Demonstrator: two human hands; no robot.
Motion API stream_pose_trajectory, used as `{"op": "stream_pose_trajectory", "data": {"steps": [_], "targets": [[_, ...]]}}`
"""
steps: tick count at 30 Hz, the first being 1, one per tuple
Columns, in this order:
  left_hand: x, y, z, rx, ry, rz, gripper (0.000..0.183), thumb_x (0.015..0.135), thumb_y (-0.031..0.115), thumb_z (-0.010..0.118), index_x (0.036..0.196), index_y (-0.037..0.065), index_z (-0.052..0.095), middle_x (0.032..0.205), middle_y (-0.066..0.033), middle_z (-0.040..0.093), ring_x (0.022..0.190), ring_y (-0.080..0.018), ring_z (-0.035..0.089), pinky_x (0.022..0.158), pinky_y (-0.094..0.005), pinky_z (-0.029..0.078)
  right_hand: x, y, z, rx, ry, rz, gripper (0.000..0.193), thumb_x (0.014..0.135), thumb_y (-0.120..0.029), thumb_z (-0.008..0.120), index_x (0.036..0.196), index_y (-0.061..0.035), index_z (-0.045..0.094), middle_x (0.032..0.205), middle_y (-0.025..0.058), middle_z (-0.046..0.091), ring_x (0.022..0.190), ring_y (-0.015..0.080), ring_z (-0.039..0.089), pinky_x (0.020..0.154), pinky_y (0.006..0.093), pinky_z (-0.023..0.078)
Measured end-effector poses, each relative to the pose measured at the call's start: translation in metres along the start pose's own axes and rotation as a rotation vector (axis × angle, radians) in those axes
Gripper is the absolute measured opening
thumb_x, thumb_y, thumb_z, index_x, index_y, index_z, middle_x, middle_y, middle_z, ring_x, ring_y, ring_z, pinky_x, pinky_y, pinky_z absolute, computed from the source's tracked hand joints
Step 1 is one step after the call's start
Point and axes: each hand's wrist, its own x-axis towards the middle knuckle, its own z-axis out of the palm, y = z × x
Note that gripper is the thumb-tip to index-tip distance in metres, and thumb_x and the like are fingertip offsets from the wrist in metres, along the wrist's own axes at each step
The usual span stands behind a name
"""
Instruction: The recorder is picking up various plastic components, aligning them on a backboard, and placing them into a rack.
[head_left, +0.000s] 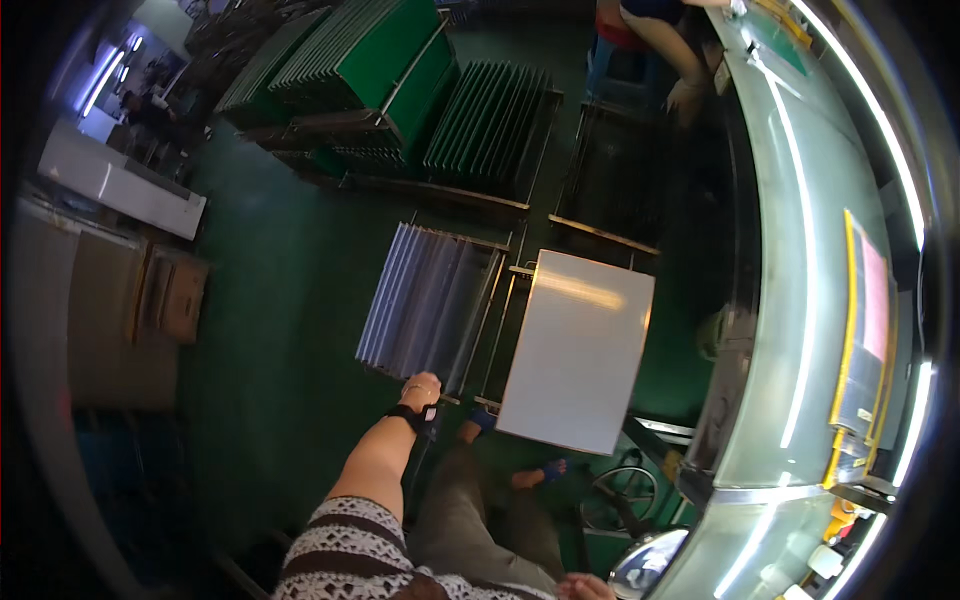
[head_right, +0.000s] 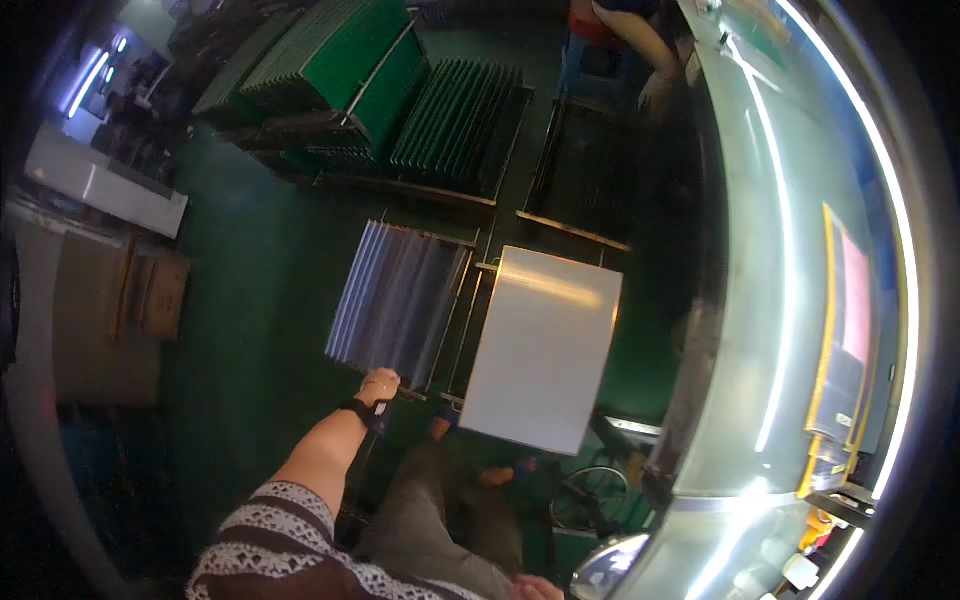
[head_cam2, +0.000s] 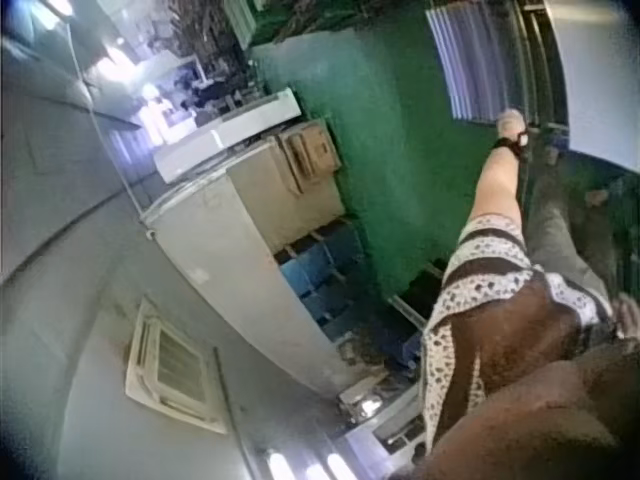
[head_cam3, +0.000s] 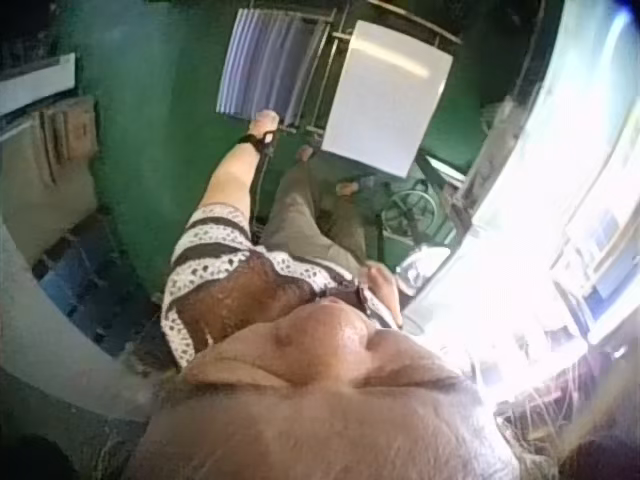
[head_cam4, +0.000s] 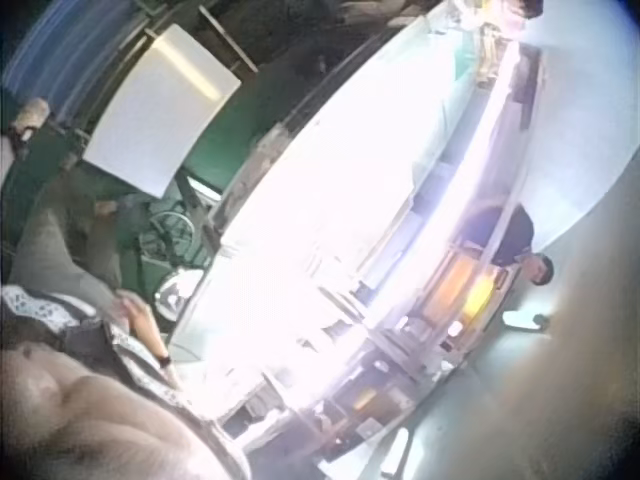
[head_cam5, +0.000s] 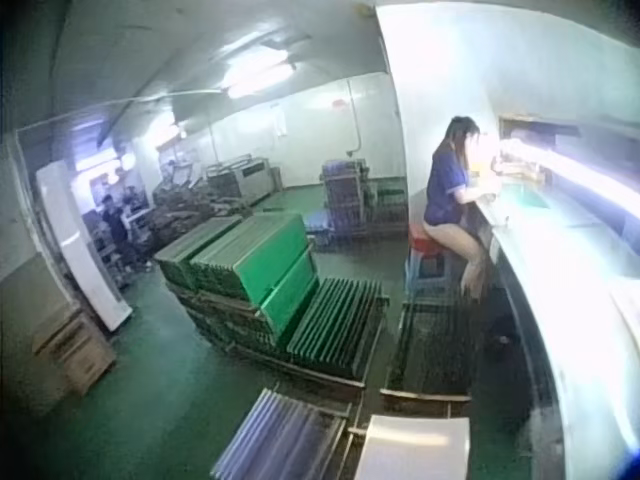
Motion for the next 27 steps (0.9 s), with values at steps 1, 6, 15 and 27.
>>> {"op": "stream_pose_trajectory", "data": {"steps": [1,6,15,27], "targets": [[0.002,-0.004,-0.010,0.008,-0.037,-0.009,0.032,0.086,0.023,0.042,0.103,0.004,0.062,0.113,-0.0160,0.056,0.105,-0.0332,0.053,0.089,-0.0409,0.044,-0.005,0.035,0.008,0.269,0.025,0.074,0.030,0.092,-0.017,0.044,0.116,-0.0003,0.050,0.096,0.0109,0.061,0.085,0.0176,0.059,0.070,0.0248,0.048],[0.112,-0.033,-0.040,-0.096,0.240,-0.084,0.036,0.086,0.033,0.046,0.098,0.002,0.062,0.102,-0.0174,0.060,0.096,-0.0356,0.057,0.083,-0.0434,0.046,0.057,0.042,0.042,0.358,0.345,0.322,0.034,0.088,-0.021,0.052,0.116,-0.0006,0.050,0.095,0.0115,0.062,0.086,0.0184,0.060,0.073,0.0301,0.049],[0.214,-0.026,-0.011,-0.067,0.240,-0.090,0.037,0.084,0.037,0.054,0.097,0.003,0.061,0.095,-0.0206,0.061,0.093,-0.0357,0.058,0.079,-0.0425,0.048,0.091,0.087,0.092,0.478,0.380,0.518,0.035,0.088,-0.021,0.051,0.116,-0.0002,0.049,0.096,0.0128,0.062,0.084,0.0192,0.061,0.070,0.0302,0.051],[0.161,-0.049,-0.084,-0.051,0.477,0.387,0.018,0.077,0.018,0.052,0.069,0.004,0.060,0.070,-0.0194,0.060,0.068,-0.0395,0.058,0.061,-0.0468,0.047,0.134,0.030,0.109,0.277,0.358,0.248,0.031,0.090,-0.022,0.049,0.113,-0.0014,0.052,0.094,0.0110,0.062,0.083,0.0179,0.060,0.071,0.0295,0.050]]}}
